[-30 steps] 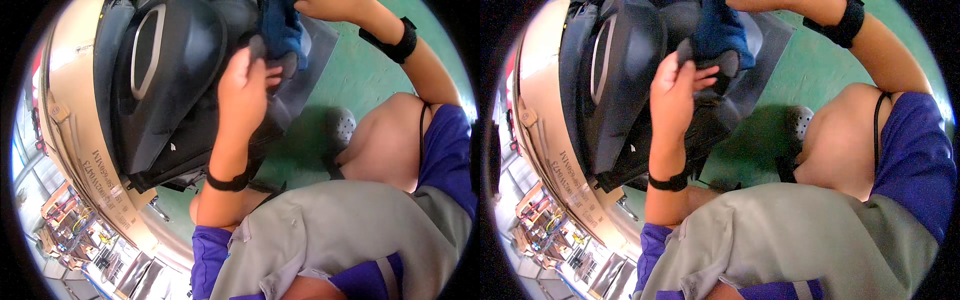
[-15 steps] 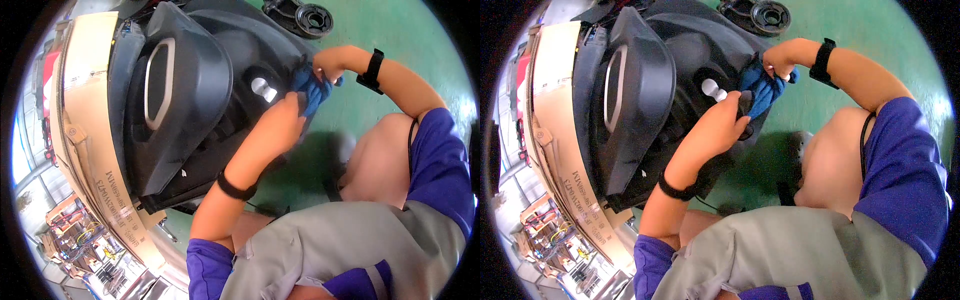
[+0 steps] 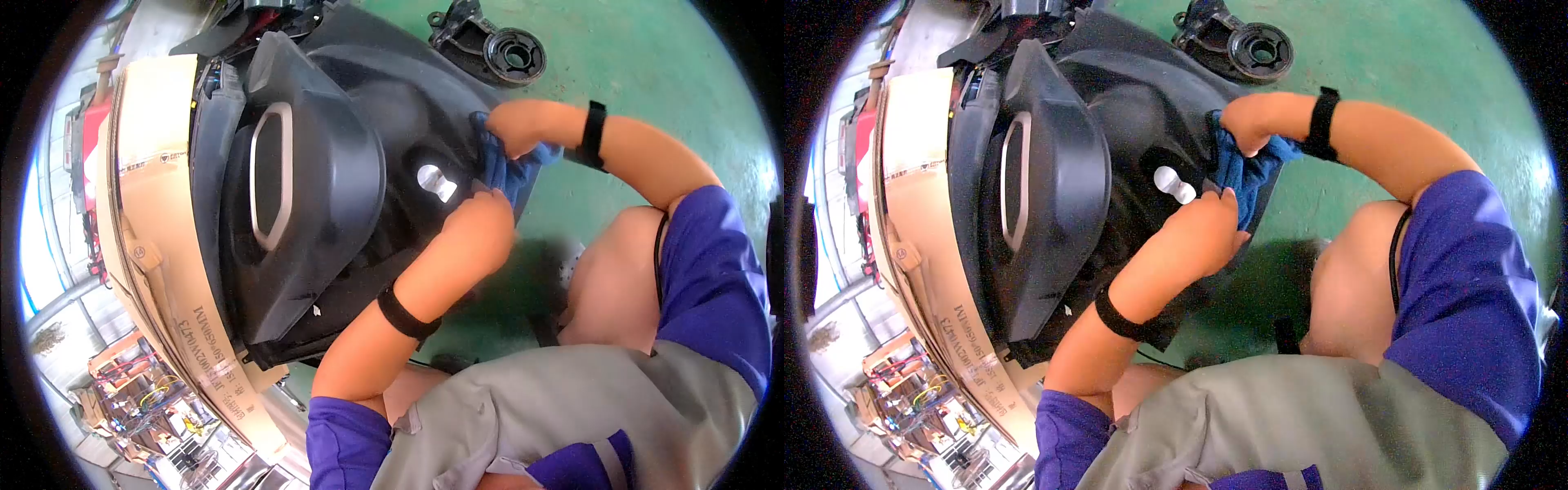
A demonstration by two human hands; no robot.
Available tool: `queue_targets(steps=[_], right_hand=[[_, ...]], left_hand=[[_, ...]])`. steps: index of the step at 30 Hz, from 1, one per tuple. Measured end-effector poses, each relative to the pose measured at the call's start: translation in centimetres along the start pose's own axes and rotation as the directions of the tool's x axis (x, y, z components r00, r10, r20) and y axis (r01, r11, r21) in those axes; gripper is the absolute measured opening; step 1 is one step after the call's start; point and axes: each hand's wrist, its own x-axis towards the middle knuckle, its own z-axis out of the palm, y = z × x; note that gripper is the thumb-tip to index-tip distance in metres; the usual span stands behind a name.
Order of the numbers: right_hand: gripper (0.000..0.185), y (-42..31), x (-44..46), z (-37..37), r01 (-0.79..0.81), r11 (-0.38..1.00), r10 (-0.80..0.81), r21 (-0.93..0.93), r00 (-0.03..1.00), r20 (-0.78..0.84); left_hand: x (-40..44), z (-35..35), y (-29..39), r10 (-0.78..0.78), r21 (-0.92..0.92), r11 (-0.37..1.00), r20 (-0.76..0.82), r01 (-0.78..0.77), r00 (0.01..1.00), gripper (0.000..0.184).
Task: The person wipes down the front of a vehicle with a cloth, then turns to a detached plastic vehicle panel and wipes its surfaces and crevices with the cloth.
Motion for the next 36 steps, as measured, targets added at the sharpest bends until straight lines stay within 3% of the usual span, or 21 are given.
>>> queue_targets(steps=[3, 7, 9, 10, 11, 13, 15, 18, 22, 29, 32, 35, 36], right_hand=[[0.029, -0.4, 1.1, -0.9, -0.099, 0.995, 0.099, -0.012, 0.989, 0.106], [0.027, 1.5, 5.3, -2.8, -0.147, 0.98, 0.161, -0.133, 0.982, 0.103], [0.026, 2.4, 7.4, -4.4, -0.194, 0.979, 0.197, -0.067, 0.98, 0.035], [0.029, 3.5, 8.9, -4.2, -0.099, 0.989, 0.084, -0.107, 0.987, -0.136], [0.035, 5.3, 11.6, -3.2, -0.084, 0.996, 0.069, -0.022, 0.92, -0.385], [0.039, 3.2, 10.9, -4.7, -0.086, 0.956, 0.223, 0.279, 0.832, -0.508], [0.035, 3.1, 12.3, -3.4, 0.035, 0.927, 0.219, 0.374, 0.759, -0.613], [0.043, 3.8, 11.5, -1.9, 0.07, 0.936, 0.136, 0.345, 0.831, -0.539], [0.048, 4.3, 7.1, 0.3, 0.017, 0.971, 0.078, 0.24, 0.921, -0.381], [0.031, -1.2, -0.6, 0.2, -0.185, 0.978, 0.196, 0.102, 0.973, -0.12], [0.025, -1.1, 0.0, -1.8, -0.212, 0.96, 0.22, 0.182, 0.975, -0.025], [0.021, 0.6, 3.5, -2.4, -0.32, 0.895, 0.345, 0.312, 0.938, -0.027], [0.02, 0.9, 4.3, -2.8, -0.294, 0.9, 0.348, 0.322, 0.93, -0.122]], left_hand=[[1.9, -1.3, -0.4, 0.014, 0.046, 0.999, 0.075, -0.018, 0.997, 0.045], [4.8, -1.7, -1.7, -0.075, 0.049, 0.996, -0.071, 0.078, 0.995, 0.046], [6.4, -2.2, -2.4, -0.145, 0.073, 0.985, -0.165, 0.159, 0.975, 0.046], [6.9, -3.1, -2.6, -0.152, 0.156, 0.972, -0.141, 0.174, 0.978, 0.05], [7.6, -3.2, -3.2, -0.223, 0.123, 0.961, -0.175, 0.247, 0.959, 0.051], [9.1, -2.7, -5.2, -0.357, 0.049, 0.924, -0.242, 0.378, 0.902, 0.053], [9.3, -3.0, -6.6, -0.383, 0.075, 0.909, -0.242, 0.411, 0.891, 0.054], [7.6, -4.0, -5.5, -0.438, 0.007, 0.895, -0.167, 0.445, 0.883, 0.061], [5.6, -1.9, -3.7, -0.324, 0.192, 0.918, -0.133, 0.346, 0.936, 0.078], [2.7, 0.1, -1.5, -0.22, 0.365, 0.895, -0.134, 0.255, 0.966, 0.059], [3.0, 0.6, -1.8, -0.253, 0.297, 0.906, -0.194, 0.302, 0.948, 0.055], [4.3, -0.6, -2.8, -0.277, 0.211, 0.921, -0.239, 0.328, 0.931, 0.06], [5.2, -1.1, -3.4, -0.282, 0.19, 0.923, -0.254, 0.334, 0.925, 0.063]])
